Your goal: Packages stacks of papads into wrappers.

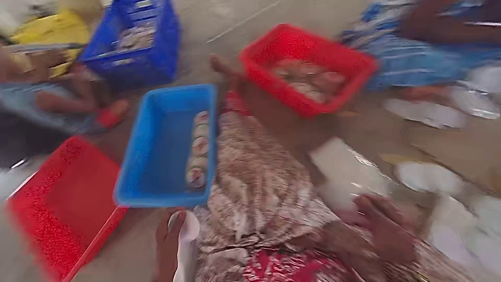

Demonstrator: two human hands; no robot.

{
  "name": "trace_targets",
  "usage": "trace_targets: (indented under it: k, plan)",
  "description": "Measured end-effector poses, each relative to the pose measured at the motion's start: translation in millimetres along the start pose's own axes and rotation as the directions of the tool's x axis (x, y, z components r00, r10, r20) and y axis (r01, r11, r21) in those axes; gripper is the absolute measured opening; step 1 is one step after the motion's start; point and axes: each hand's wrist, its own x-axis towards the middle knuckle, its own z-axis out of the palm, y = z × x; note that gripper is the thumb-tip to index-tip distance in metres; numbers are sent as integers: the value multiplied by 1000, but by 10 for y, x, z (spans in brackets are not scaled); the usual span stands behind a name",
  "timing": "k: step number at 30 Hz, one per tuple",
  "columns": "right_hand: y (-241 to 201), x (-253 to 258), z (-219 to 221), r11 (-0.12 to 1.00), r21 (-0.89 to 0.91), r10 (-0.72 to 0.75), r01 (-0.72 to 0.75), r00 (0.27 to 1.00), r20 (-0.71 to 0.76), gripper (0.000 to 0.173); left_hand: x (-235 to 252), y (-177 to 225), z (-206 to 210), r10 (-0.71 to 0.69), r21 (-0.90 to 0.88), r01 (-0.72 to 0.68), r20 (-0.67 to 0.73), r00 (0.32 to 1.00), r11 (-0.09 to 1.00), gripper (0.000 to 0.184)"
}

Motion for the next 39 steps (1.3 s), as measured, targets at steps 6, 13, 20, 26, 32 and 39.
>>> trace_targets:
  k: [6,13,20,26,32,39]
  plan:
    - [-249,-465,-68,940,303,-179,154,982,58,11,-295,683,1203,262,-342,-28,664,701,939,53]
    - [-312,-1104,-683,954,290,-40,79,989,-139,4,-1057,959,2258,316,-407,261,890,329,875,51]
    - [64,-1473,-1299,778,-606,-182,-165,864,-469,58,-1376,760,2523,93,-201,339,947,307,919,53]
    - [-243,-1295,-755,951,-222,-230,217,973,-34,43,-1392,713,2752,185,-269,255,932,311,929,59]
    - [-144,-753,-840,930,-250,-292,268,954,-64,10,-1282,698,2892,210,-270,186,934,290,945,58]
    - [101,733,-2350,883,-449,-187,-140,771,-608,26,-1256,237,3045,33,-57,154,988,152,986,33]
